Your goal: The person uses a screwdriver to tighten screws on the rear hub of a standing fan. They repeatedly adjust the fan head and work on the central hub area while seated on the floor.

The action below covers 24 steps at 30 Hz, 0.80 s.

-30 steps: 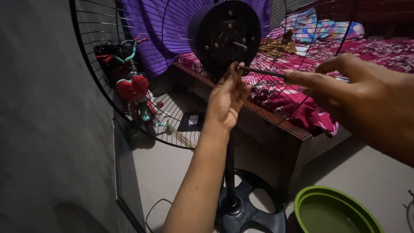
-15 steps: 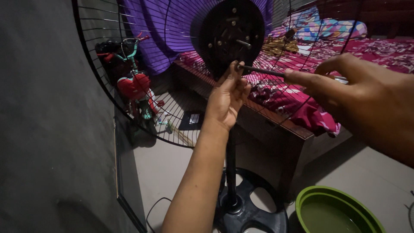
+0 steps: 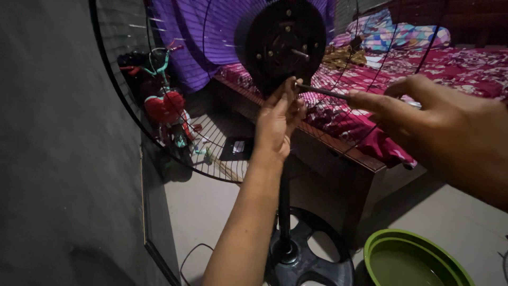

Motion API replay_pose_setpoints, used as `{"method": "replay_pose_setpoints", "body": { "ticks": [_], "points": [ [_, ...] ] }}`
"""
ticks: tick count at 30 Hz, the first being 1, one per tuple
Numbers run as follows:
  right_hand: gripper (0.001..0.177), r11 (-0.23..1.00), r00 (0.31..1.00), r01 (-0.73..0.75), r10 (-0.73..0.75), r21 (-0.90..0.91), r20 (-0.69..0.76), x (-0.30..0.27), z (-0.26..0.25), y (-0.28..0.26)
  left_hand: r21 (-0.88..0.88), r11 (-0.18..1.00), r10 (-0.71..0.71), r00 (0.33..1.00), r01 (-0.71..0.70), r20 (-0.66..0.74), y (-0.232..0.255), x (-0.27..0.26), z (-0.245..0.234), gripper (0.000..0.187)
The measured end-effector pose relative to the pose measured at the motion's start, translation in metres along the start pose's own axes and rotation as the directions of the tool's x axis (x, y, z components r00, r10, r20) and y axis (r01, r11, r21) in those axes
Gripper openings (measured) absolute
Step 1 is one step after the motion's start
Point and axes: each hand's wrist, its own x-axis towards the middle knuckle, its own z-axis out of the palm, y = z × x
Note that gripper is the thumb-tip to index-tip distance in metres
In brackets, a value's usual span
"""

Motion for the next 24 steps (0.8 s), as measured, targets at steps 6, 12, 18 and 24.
{"method": "replay_pose_setpoints", "body": {
  "ticks": [6, 12, 18, 24],
  "points": [
    [0.052, 0.998, 0.998, -0.06, 0.06, -0.003, -0.001, -0.002, 0.004, -0.002, -0.172, 0.985, -0.021, 0.997, 0.032, 0.069, -0.01, 0.009, 0.011, 0.035],
    [0.061, 0.991, 0.998, -0.017, 0.01, -0.13, -0.055, 0.002, 0.014, 0.001, -0.388, 0.918, -0.044, 0.993, 0.084, 0.112, -0.024, 0.019, 0.018, 0.032],
    [0.062, 0.973, 0.986, 0.039, -0.074, -0.227, -0.149, 0.009, 0.019, -0.002, -0.591, 0.807, 0.032, 0.999, -0.005, 0.036, -0.038, 0.019, 0.033, 0.033],
    [0.059, 0.971, 0.989, 0.032, -0.066, -0.238, -0.134, 0.012, 0.014, -0.009, -0.645, 0.763, -0.045, 0.999, 0.048, 0.02, -0.037, 0.025, 0.038, 0.029]
  ]
}}
